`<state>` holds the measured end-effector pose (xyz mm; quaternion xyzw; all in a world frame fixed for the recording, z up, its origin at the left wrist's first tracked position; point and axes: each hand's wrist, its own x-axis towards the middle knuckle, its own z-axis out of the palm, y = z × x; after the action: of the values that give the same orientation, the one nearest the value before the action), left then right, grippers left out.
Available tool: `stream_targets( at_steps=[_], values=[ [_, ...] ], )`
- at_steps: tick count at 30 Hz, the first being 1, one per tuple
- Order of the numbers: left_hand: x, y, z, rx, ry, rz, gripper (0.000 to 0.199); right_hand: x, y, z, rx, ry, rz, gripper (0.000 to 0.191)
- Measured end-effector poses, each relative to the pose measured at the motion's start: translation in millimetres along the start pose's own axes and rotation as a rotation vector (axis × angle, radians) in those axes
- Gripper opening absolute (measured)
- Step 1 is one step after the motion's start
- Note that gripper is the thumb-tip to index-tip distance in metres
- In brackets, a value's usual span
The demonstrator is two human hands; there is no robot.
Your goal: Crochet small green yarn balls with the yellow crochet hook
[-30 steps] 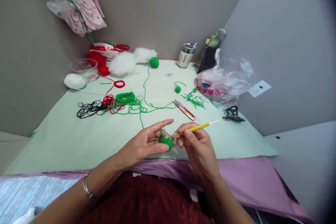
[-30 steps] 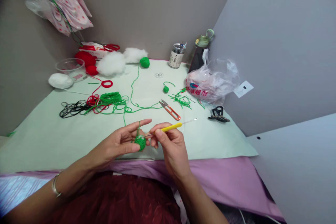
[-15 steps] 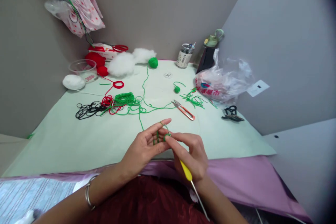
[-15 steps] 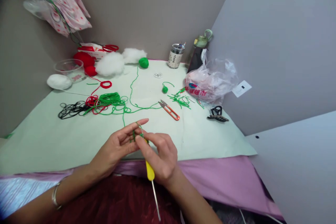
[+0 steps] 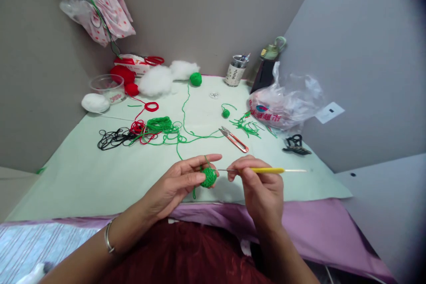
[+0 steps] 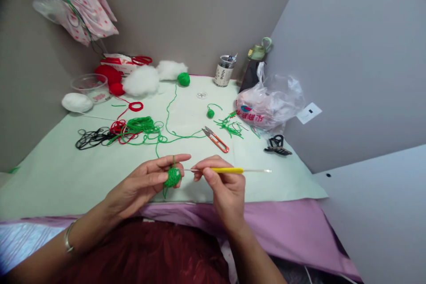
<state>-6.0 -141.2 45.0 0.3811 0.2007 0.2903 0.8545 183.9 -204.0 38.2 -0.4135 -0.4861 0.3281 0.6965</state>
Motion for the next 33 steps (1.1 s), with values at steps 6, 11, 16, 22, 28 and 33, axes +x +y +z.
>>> stream_targets(
  at_steps=[6, 11, 16, 22, 28, 33],
  values=[
    [0.1, -2.9, 3.1, 0.102, -0.024, 0.033, 0.046, 1.0, -4.4, 5.7, 0.115, -0.079, 0.110, 0.012],
    [0.1, -8.0, 4.9, 0.245, 0.064, 0.085, 0.056, -5.7, -3.0, 12.8, -0.198, -0.129, -0.084, 0.019],
    [0.0, -7.1, 4.6, 0.249, 0.065, 0.204, 0.058, -6.1, 2.8, 14.7, 0.034, -0.076, 0.009, 0.015],
    [-0.1, -4.8, 5.8, 0.294, 0.040, 0.251, 0.067, -6.4, 1.9, 18.9, 0.191, -0.053, 0.085, 0.013],
    [-1.4, -0.1, 9.8, 0.670, 0.019, 0.254, 0.062, -3.9, -0.9, 22.8, 0.286, -0.088, 0.178, 0.009],
    [-1.1, -5.7, 5.3, 0.594, 0.039, 0.182, 0.073, -3.5, 2.7, 16.9, 0.243, -0.086, 0.228, 0.009]
  ],
)
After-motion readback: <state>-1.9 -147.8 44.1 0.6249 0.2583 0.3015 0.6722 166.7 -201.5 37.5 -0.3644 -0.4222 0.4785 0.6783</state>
